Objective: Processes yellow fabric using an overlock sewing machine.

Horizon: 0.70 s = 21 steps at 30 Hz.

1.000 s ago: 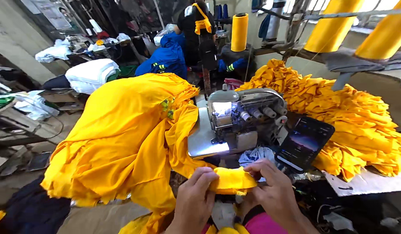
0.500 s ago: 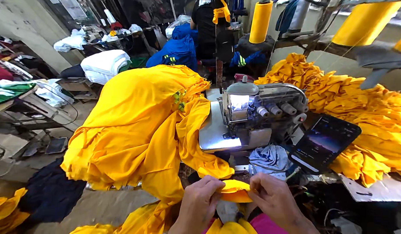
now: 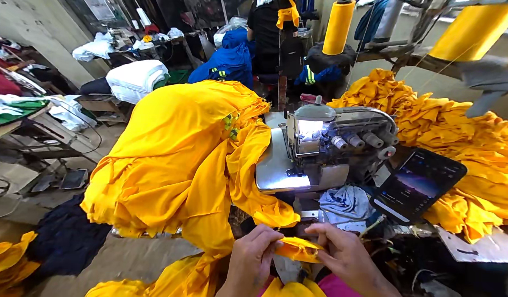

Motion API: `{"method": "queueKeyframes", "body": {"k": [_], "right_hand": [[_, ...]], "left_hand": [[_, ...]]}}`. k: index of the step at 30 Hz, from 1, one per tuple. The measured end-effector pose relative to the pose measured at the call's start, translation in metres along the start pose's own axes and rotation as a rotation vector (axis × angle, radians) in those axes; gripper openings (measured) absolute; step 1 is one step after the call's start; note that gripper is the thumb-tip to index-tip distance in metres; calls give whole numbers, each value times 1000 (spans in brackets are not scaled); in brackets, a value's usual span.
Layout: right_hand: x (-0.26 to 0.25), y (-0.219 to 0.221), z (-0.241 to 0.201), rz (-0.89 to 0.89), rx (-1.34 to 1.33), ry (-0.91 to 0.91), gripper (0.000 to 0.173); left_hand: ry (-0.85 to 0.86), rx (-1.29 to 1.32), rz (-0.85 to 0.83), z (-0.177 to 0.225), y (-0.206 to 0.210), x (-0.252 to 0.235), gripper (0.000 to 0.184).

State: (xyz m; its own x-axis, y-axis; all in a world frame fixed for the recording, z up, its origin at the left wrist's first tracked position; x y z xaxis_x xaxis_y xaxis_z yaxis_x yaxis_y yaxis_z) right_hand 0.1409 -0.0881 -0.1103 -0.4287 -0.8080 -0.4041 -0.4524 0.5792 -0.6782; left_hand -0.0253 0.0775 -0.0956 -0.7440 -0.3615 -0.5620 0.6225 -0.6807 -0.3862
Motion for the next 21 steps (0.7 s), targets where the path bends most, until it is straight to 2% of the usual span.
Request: {"method": "queueKeyframes", "body": {"k": [2,4,10,14,17,20,21], "right_hand": [[4,5,3,29,192,-99,18],[7,12,6,57,279,-136,25],[11,39,10,-78,157,-80,32],[5,46,6,-77,126,-51,28],[-1,45,-2,-72,109,71,26],[-9,45,-8,-80,146,197,48],[-12,47,-7,-87,168,210,51]], "left_hand": [[-29,-20,12,-6,1,7,21],[-78,-63,20,-13,3,15,20],[-279,-110,5,-26,-4,31,19],[-260,-235,-57,-23,-16,23,23],[-209,-322,-95,-21,-23,7,21],[-143,-371,-223,-25,-25,-13,20],[-130,-382,-289,-28,-25,-19,20]]}}
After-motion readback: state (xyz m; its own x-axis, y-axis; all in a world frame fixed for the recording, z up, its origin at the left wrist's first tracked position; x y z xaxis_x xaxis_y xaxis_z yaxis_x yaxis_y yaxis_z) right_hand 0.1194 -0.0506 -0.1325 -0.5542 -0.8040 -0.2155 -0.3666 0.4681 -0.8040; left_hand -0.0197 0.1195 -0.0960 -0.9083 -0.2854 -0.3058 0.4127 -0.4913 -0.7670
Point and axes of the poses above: each hand's wrist, its own x-axis away from the middle knuckle, its own y-axis out of the palm, z = x × y, the point moved 2 cm from there along -x, towards the middle knuckle, and after that the axes turned 14 degrees about x, right-handed, at the moved point
